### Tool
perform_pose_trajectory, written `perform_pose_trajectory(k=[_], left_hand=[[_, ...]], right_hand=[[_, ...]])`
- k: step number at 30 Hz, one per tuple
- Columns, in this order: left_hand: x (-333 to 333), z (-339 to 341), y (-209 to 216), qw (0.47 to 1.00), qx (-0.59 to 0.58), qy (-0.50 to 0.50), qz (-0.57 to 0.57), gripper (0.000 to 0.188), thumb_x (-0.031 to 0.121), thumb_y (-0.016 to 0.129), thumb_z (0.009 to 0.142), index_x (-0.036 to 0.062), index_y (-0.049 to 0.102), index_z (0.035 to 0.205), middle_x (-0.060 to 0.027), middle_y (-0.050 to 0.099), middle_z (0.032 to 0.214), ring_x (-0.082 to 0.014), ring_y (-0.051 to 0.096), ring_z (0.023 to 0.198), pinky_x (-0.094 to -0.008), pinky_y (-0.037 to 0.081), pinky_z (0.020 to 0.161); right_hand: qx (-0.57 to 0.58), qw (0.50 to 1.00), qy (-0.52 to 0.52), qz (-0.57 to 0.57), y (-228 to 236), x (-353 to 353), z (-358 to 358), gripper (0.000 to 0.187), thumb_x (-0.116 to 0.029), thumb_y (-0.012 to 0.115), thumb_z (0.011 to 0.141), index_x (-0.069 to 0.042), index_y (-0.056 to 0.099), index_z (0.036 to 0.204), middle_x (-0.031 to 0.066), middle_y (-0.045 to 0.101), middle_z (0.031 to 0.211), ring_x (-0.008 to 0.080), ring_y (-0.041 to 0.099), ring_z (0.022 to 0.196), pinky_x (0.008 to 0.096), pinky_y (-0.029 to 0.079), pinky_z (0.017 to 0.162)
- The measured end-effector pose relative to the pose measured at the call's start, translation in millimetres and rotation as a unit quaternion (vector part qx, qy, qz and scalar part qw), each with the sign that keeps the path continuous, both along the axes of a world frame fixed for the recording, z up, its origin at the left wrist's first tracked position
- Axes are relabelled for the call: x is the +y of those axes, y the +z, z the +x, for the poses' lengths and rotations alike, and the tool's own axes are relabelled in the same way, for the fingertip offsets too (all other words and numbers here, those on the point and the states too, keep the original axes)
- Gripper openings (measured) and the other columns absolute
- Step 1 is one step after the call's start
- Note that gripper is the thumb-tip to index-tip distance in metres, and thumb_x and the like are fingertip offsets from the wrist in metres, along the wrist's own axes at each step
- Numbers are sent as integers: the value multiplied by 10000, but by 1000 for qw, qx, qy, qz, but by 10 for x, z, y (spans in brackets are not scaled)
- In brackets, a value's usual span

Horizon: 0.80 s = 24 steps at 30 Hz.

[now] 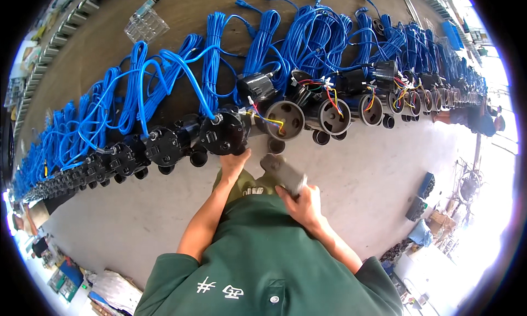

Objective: The person assembles black covers onto a row of motors using a hammer and by hand.

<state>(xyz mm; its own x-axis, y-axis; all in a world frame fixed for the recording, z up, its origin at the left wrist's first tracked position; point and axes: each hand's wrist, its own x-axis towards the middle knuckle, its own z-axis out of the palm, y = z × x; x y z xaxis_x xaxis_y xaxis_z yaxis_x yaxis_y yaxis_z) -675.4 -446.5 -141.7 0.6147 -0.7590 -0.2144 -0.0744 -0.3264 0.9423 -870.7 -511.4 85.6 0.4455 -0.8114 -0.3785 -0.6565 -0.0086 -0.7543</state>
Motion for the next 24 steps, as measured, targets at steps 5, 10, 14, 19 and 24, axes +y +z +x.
perform_pose_trajectory(k=[5, 10, 14, 19, 24], left_hand=[[44, 25, -78, 994, -84, -36, 66, 560, 200, 874, 736, 42, 691, 1241, -107, 703, 1189, -273, 647, 1053, -403, 502, 976], [69, 27, -43, 995, -53, -38, 75, 574, 217, 876, 719, 55, 696, 1240, -104, 713, 1174, -277, 649, 1061, -413, 495, 988], [-1, 75, 35, 994, -95, -56, 23, 564, 251, 865, 747, 38, 702, 1244, -153, 725, 1217, -283, 677, 1105, -406, 505, 978], [-1, 89, -50, 997, -12, -48, 52, 627, 194, 905, 733, -22, 663, 1270, -121, 695, 1222, -253, 646, 1112, -382, 503, 997], [111, 80, -101, 995, 87, -36, 40, 458, 157, 908, 758, -7, 672, 1114, -63, 697, 909, -160, 630, 681, -317, 512, 610]], right_hand=[[-61, 992, 88, -66, -474, -112, -93, 197, -52, 757, 679, -20, 604, 798, 119, 537, 615, 232, 514, 508, 334, 426, 524], [-151, 934, 218, -240, -67, -254, 269, 230, -154, 802, 607, -112, 596, 701, 65, 544, 603, 284, 588, 539, 400, 460, 509], [-31, 953, 171, -249, -483, -342, 379, 165, -140, 767, 678, -116, 661, 802, 86, 568, 604, 320, 606, 552, 428, 485, 525], [-59, 964, 179, -188, -500, -192, 114, 215, -173, 789, 650, -109, 630, 780, 90, 576, 617, 336, 605, 560, 434, 474, 523], [-97, 955, 208, -189, -319, -158, 78, 243, -177, 811, 674, -91, 587, 716, 76, 558, 608, 317, 585, 542, 416, 443, 498]])
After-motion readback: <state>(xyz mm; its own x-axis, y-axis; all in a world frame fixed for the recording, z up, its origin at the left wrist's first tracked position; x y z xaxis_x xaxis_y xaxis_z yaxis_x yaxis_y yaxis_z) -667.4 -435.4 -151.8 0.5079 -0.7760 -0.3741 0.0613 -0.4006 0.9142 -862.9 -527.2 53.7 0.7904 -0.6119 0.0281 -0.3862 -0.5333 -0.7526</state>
